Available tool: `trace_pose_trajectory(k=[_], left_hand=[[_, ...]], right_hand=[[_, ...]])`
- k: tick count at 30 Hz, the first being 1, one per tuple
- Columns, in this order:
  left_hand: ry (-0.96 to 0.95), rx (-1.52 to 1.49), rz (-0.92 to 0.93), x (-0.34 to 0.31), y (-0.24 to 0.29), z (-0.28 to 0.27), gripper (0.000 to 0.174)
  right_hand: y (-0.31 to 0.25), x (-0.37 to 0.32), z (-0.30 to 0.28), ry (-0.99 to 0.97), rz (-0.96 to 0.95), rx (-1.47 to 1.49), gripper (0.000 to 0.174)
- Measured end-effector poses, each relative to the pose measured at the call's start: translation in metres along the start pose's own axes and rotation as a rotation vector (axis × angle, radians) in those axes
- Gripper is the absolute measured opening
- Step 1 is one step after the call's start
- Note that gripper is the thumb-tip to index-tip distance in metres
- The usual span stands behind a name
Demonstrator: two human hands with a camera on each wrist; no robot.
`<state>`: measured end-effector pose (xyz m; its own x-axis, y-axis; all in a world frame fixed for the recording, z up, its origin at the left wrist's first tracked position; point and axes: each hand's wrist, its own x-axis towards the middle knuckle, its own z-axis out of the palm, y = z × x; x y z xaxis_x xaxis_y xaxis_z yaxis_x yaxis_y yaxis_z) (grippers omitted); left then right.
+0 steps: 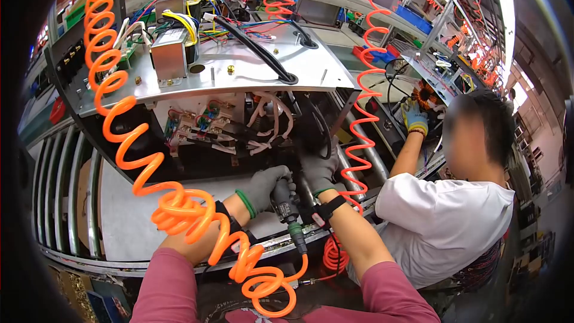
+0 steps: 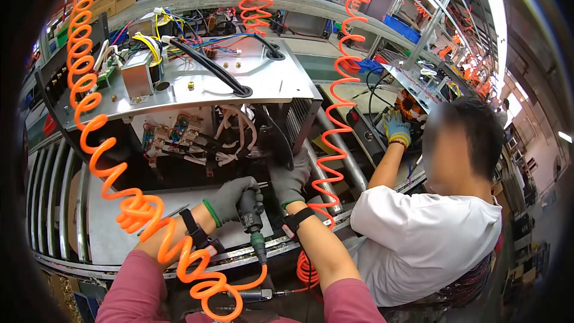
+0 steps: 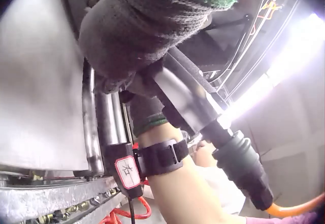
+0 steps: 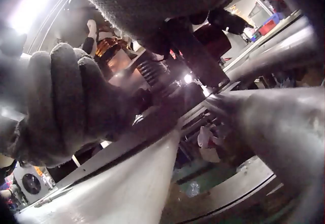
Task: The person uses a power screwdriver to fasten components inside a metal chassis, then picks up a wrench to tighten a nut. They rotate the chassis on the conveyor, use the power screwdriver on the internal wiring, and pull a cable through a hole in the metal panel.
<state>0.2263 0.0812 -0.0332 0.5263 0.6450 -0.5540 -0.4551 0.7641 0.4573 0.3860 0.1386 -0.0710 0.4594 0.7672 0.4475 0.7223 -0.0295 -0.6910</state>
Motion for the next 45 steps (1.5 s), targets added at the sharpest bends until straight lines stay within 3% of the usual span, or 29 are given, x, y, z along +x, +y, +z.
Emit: trace_pose_trajectory(k=[6,13,19,22,25,27,31,33,36,38,40,41,45], left_hand=[[0.000,0.142,0.087,-0.001,0.001,-0.007,0.009],[-0.026,0.066,0.108,0.001,0.002,-0.006,0.008],[-0.060,0.033,0.059,-0.005,0.003,0.001,0.005],[-0.030,-0.013,0.039,-0.007,0.002,0.007,0.005],[0.006,0.035,0.035,-0.002,0.002,-0.001,0.005],[-0.117,0.065,0.036,-0.001,0.004,-0.010,0.005],[-0.060,0.000,0.019,-0.004,0.003,0.001,0.006],[0.008,0.027,0.067,-0.009,0.003,0.006,0.007],[-0.104,0.048,0.085,-0.004,0.003,-0.008,0.007],[-0.071,0.024,0.078,0.001,0.002,-0.007,0.007],[-0.019,-0.025,0.073,0.001,0.000,-0.001,0.007],[-0.025,-0.014,0.106,0.007,-0.002,-0.004,0.008],[-0.051,0.076,0.081,-0.001,0.002,-0.008,0.008]], right_hand=[[-0.026,-0.007,-0.020,-0.075,0.003,-0.022,0.066],[-0.026,-0.006,-0.021,-0.095,-0.059,0.086,0.066],[-0.019,-0.004,-0.015,-0.037,-0.009,-0.144,0.066],[-0.015,-0.005,-0.013,0.014,-0.012,0.060,0.062],[-0.019,-0.007,-0.017,-0.054,-0.003,0.007,0.069],[-0.022,-0.007,-0.019,-0.041,0.013,-0.031,0.071],[-0.025,-0.008,-0.019,-0.067,0.022,-0.048,0.075],[-0.024,-0.010,-0.018,0.061,-0.063,0.078,0.057],[-0.023,-0.011,-0.016,0.027,-0.150,0.240,0.051],[-0.028,-0.013,-0.017,0.003,-0.178,0.376,0.047],[-0.022,-0.011,-0.014,-0.066,-0.136,0.425,0.050],[-0.020,-0.010,-0.013,-0.028,-0.166,0.143,0.050],[-0.028,-0.010,-0.016,-0.011,-0.091,0.370,0.054]])
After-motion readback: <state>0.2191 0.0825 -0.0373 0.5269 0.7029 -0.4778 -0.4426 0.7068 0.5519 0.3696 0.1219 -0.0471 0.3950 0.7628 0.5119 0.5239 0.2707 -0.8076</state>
